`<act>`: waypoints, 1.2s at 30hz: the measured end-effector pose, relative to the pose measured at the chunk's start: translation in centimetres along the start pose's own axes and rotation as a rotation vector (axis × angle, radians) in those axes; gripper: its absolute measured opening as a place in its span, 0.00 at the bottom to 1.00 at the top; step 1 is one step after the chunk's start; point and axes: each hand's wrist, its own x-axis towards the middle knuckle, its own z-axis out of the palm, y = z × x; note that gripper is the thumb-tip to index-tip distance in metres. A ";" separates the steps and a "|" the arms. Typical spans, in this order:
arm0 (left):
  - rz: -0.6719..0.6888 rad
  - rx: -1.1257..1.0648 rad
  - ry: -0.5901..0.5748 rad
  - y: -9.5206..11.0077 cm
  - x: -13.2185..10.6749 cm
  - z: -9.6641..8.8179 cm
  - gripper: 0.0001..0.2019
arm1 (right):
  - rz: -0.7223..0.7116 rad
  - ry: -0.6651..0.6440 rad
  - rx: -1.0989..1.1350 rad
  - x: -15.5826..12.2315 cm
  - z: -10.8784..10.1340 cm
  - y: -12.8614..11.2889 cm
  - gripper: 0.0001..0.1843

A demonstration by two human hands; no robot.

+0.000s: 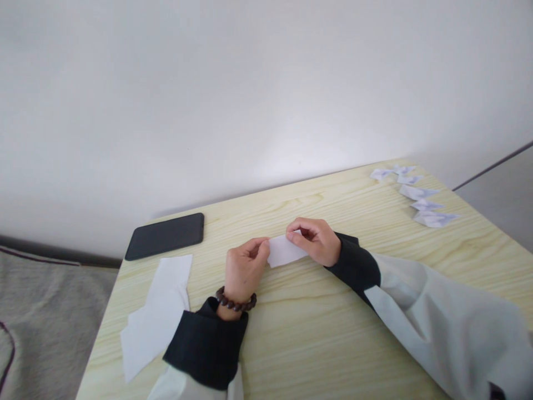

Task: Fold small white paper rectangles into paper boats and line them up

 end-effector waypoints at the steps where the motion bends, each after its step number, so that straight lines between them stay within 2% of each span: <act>1: 0.001 -0.002 -0.004 0.0 0.0 -0.1 0.12 | 0.002 0.004 0.004 0.0 0.0 0.0 0.09; 10: -0.031 -0.073 -0.020 -0.2 0.2 -0.3 0.11 | -0.007 0.049 0.039 0.1 0.0 0.1 0.09; 14: 0.019 -0.142 -0.074 -0.5 0.2 -0.3 0.13 | -0.024 0.015 -0.007 0.1 0.0 0.2 0.09; 18: 0.055 -0.063 -0.128 -0.7 0.2 -0.1 0.13 | -0.114 -0.051 -0.128 0.0 -0.1 0.0 0.08; 22: 0.075 0.043 -0.142 -0.7 0.2 0.1 0.12 | -0.222 -0.060 -0.194 -0.1 0.0 0.0 0.08; 26: 0.110 0.045 -0.155 -0.4 0.0 0.1 0.10 | -0.279 -0.070 -0.233 -0.1 0.1 -0.1 0.07; 31: 0.116 0.097 -0.101 0.0 -0.1 0.1 0.09 | -0.190 -0.104 -0.222 -0.1 0.0 -0.2 0.07; 36: 0.011 0.107 -0.124 0.0 0.2 -0.2 0.12 | -0.086 -0.168 -0.164 0.0 -0.3 0.1 0.09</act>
